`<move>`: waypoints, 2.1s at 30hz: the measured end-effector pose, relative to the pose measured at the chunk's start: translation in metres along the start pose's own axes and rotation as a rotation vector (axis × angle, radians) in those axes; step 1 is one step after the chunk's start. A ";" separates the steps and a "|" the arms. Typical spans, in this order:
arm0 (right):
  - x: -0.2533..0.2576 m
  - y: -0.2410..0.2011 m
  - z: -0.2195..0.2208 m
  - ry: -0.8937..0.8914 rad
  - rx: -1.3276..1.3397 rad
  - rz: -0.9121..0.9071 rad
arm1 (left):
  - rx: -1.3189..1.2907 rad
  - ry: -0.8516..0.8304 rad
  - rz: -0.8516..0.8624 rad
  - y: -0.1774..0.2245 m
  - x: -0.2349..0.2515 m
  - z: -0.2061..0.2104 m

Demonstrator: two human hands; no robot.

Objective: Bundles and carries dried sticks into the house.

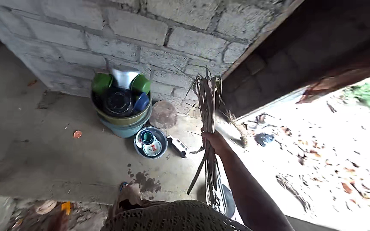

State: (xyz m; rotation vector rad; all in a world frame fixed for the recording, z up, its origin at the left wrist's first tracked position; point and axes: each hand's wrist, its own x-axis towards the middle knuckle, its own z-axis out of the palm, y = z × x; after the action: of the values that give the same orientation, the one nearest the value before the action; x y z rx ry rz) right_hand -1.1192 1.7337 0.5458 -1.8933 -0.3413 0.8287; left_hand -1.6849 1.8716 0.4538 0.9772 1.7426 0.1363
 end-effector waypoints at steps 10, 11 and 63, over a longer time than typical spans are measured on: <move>-0.043 -0.053 -0.143 -0.039 0.246 -0.182 | 0.358 -1.187 0.368 0.229 -0.074 0.348; -0.042 -0.048 -0.163 -0.067 0.260 -0.185 | 0.292 -1.245 0.310 0.225 -0.099 0.392; 0.913 -0.177 -0.739 -0.489 -0.764 -0.158 | -0.656 -0.483 0.408 0.971 -0.169 1.321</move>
State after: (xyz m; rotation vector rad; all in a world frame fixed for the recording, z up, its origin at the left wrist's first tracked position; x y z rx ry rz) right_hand 0.0656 1.8226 0.5365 -2.2787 -1.2341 1.1524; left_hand -0.0401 1.9213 0.5467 0.7706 0.9382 0.6367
